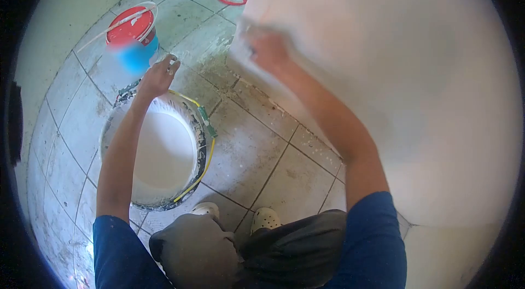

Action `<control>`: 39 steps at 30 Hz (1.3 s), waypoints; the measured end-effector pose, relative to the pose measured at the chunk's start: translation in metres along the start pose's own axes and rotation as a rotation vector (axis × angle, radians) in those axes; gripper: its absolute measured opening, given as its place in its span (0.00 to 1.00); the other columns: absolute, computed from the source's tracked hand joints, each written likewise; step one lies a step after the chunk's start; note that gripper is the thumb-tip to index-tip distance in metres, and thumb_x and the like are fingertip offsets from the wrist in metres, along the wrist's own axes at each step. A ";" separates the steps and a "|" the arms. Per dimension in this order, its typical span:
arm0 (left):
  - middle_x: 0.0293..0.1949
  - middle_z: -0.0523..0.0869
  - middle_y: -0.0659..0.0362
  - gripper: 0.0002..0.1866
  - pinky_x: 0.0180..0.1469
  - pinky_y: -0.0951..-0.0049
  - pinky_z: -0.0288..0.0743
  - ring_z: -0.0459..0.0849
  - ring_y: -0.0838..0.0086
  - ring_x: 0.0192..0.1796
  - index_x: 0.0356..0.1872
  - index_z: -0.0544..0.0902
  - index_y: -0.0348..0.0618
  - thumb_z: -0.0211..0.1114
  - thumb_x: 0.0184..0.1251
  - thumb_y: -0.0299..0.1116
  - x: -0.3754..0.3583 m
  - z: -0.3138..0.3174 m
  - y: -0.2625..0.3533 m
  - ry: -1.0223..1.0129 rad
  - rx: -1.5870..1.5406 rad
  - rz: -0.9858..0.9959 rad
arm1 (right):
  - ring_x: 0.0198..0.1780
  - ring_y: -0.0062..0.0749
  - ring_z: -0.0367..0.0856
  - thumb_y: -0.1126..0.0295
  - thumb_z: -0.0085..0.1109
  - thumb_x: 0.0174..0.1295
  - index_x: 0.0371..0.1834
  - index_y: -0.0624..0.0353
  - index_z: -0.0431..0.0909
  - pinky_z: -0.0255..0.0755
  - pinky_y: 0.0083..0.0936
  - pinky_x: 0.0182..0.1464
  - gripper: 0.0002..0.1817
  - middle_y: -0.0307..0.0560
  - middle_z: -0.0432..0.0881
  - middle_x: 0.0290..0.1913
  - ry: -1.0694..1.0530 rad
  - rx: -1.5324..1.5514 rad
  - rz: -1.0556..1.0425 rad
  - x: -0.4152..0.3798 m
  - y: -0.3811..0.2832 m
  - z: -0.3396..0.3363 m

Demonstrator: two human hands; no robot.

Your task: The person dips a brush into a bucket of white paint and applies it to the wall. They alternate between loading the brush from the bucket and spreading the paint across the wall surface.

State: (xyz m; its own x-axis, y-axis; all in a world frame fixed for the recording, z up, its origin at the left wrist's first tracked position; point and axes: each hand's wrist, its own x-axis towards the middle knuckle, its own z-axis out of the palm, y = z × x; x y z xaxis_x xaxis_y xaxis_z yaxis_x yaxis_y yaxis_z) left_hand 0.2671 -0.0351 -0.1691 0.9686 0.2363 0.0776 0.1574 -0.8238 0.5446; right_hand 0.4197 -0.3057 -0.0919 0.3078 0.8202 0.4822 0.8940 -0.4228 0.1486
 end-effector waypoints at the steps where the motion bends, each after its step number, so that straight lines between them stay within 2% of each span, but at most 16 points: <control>1: 0.41 0.80 0.41 0.21 0.48 0.51 0.69 0.77 0.47 0.47 0.51 0.70 0.44 0.46 0.66 0.48 0.000 0.001 0.000 -0.011 -0.016 -0.008 | 0.41 0.45 0.79 0.69 0.58 0.44 0.41 0.51 0.78 0.74 0.36 0.41 0.17 0.49 0.80 0.40 0.093 0.064 0.077 0.018 0.008 -0.035; 4: 0.42 0.80 0.41 0.21 0.48 0.52 0.69 0.77 0.47 0.47 0.51 0.70 0.44 0.46 0.67 0.48 -0.001 -0.004 0.006 -0.033 -0.006 -0.040 | 0.30 0.47 0.78 0.65 0.61 0.46 0.30 0.57 0.79 0.72 0.37 0.33 0.10 0.52 0.79 0.28 0.486 -0.108 0.000 0.066 0.028 -0.151; 5: 0.42 0.80 0.41 0.21 0.49 0.52 0.69 0.77 0.47 0.47 0.51 0.70 0.44 0.46 0.67 0.48 -0.001 -0.006 0.007 -0.034 -0.007 -0.038 | 0.30 0.46 0.80 0.71 0.60 0.49 0.39 0.56 0.78 0.75 0.32 0.34 0.13 0.51 0.81 0.30 0.539 -0.228 -0.043 0.072 0.043 -0.183; 6: 0.42 0.80 0.41 0.21 0.49 0.52 0.69 0.77 0.47 0.47 0.51 0.70 0.44 0.46 0.67 0.48 -0.001 -0.006 0.007 -0.038 -0.009 -0.036 | 0.25 0.27 0.78 0.82 0.58 0.51 0.28 0.68 0.77 0.71 0.18 0.29 0.02 0.49 0.80 0.26 0.589 -0.201 -0.047 0.092 -0.002 -0.222; 8: 0.41 0.80 0.41 0.21 0.49 0.52 0.68 0.77 0.47 0.47 0.51 0.70 0.44 0.46 0.67 0.48 -0.002 -0.006 0.008 -0.041 -0.017 -0.033 | 0.23 0.24 0.75 0.82 0.57 0.51 0.27 0.70 0.76 0.69 0.19 0.24 0.01 0.48 0.78 0.23 0.752 -0.390 -0.178 0.097 -0.004 -0.246; 10: 0.41 0.80 0.40 0.21 0.48 0.51 0.68 0.77 0.47 0.47 0.51 0.70 0.44 0.45 0.67 0.48 -0.002 -0.006 0.008 -0.040 -0.021 -0.022 | 0.24 0.26 0.77 0.82 0.58 0.51 0.27 0.69 0.77 0.70 0.20 0.25 0.02 0.48 0.79 0.25 0.685 -0.406 -0.077 0.084 -0.016 -0.238; 12: 0.40 0.80 0.40 0.21 0.48 0.51 0.68 0.77 0.46 0.46 0.51 0.70 0.43 0.45 0.67 0.48 0.000 -0.004 0.004 -0.026 -0.027 0.000 | 0.30 0.46 0.79 0.71 0.60 0.50 0.40 0.56 0.78 0.74 0.33 0.32 0.12 0.51 0.80 0.30 0.392 -0.390 0.083 0.046 0.002 -0.184; 14: 0.40 0.80 0.40 0.20 0.48 0.51 0.68 0.77 0.46 0.45 0.51 0.70 0.43 0.46 0.67 0.47 0.000 0.002 -0.004 -0.016 -0.028 0.032 | 0.34 0.45 0.79 0.74 0.55 0.47 0.37 0.55 0.76 0.73 0.37 0.30 0.12 0.51 0.80 0.35 -0.055 -0.367 0.195 0.006 -0.014 -0.101; 18: 0.39 0.80 0.39 0.19 0.47 0.52 0.68 0.77 0.45 0.45 0.50 0.70 0.42 0.46 0.66 0.45 0.000 0.002 -0.003 0.015 -0.041 0.069 | 0.42 0.46 0.79 0.71 0.54 0.48 0.41 0.52 0.76 0.77 0.38 0.39 0.15 0.54 0.73 0.52 -0.361 -0.088 0.103 -0.083 -0.054 0.002; 22: 0.37 0.80 0.39 0.18 0.46 0.53 0.68 0.77 0.45 0.45 0.48 0.71 0.42 0.47 0.66 0.44 0.009 0.010 -0.019 0.007 -0.080 0.155 | 0.38 0.46 0.79 0.71 0.52 0.52 0.43 0.55 0.76 0.76 0.37 0.39 0.14 0.50 0.78 0.46 -0.300 -0.058 0.216 -0.085 -0.023 -0.020; 24: 0.37 0.81 0.39 0.18 0.46 0.53 0.68 0.77 0.45 0.45 0.48 0.71 0.42 0.47 0.66 0.43 0.012 0.015 -0.029 0.012 -0.069 0.198 | 0.32 0.48 0.78 0.68 0.54 0.50 0.40 0.53 0.77 0.73 0.38 0.34 0.13 0.52 0.79 0.32 0.157 0.071 0.158 -0.051 0.004 -0.088; 28: 0.37 0.81 0.40 0.17 0.46 0.53 0.67 0.77 0.44 0.45 0.47 0.71 0.41 0.47 0.66 0.42 0.004 0.001 0.000 -0.047 -0.120 0.033 | 0.33 0.40 0.81 0.76 0.59 0.47 0.35 0.57 0.79 0.75 0.29 0.33 0.10 0.50 0.81 0.34 0.391 -0.290 0.195 -0.018 -0.002 -0.218; 30: 0.36 0.81 0.41 0.15 0.44 0.54 0.68 0.77 0.45 0.43 0.46 0.72 0.41 0.48 0.66 0.40 0.007 0.008 -0.014 -0.013 -0.066 0.192 | 0.24 0.35 0.78 0.82 0.59 0.49 0.28 0.66 0.79 0.74 0.22 0.28 0.03 0.48 0.81 0.28 0.492 -0.266 -0.020 0.002 -0.022 -0.239; 32: 0.34 0.81 0.41 0.14 0.43 0.54 0.69 0.78 0.47 0.42 0.45 0.72 0.41 0.48 0.66 0.39 0.011 0.015 -0.032 0.029 0.048 0.421 | 0.31 0.37 0.79 0.71 0.54 0.50 0.33 0.52 0.78 0.74 0.32 0.28 0.07 0.47 0.80 0.36 0.362 -0.253 0.074 -0.036 -0.011 -0.193; 35: 0.29 0.80 0.43 0.14 0.40 0.56 0.70 0.79 0.50 0.38 0.45 0.72 0.40 0.49 0.66 0.37 0.004 0.005 -0.008 0.000 -0.100 0.219 | 0.43 0.38 0.80 0.69 0.52 0.52 0.34 0.50 0.77 0.78 0.29 0.27 0.07 0.51 0.75 0.52 -0.042 -0.272 0.191 -0.112 -0.029 -0.077; 39: 0.26 0.80 0.45 0.14 0.37 0.59 0.71 0.80 0.53 0.31 0.45 0.72 0.39 0.50 0.66 0.37 0.010 0.005 -0.009 0.005 -0.111 0.129 | 0.40 0.39 0.80 0.71 0.53 0.52 0.45 0.46 0.76 0.78 0.31 0.35 0.15 0.49 0.79 0.43 -0.287 -0.081 0.163 -0.176 -0.045 -0.007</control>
State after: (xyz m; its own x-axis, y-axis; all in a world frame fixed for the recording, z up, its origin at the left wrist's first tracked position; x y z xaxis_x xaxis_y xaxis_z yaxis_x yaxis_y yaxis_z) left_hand 0.2764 -0.0277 -0.1776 0.9784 0.1346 0.1569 0.0089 -0.7856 0.6187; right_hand 0.3225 -0.4340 -0.1775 0.5340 0.8096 0.2438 0.8004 -0.5770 0.1629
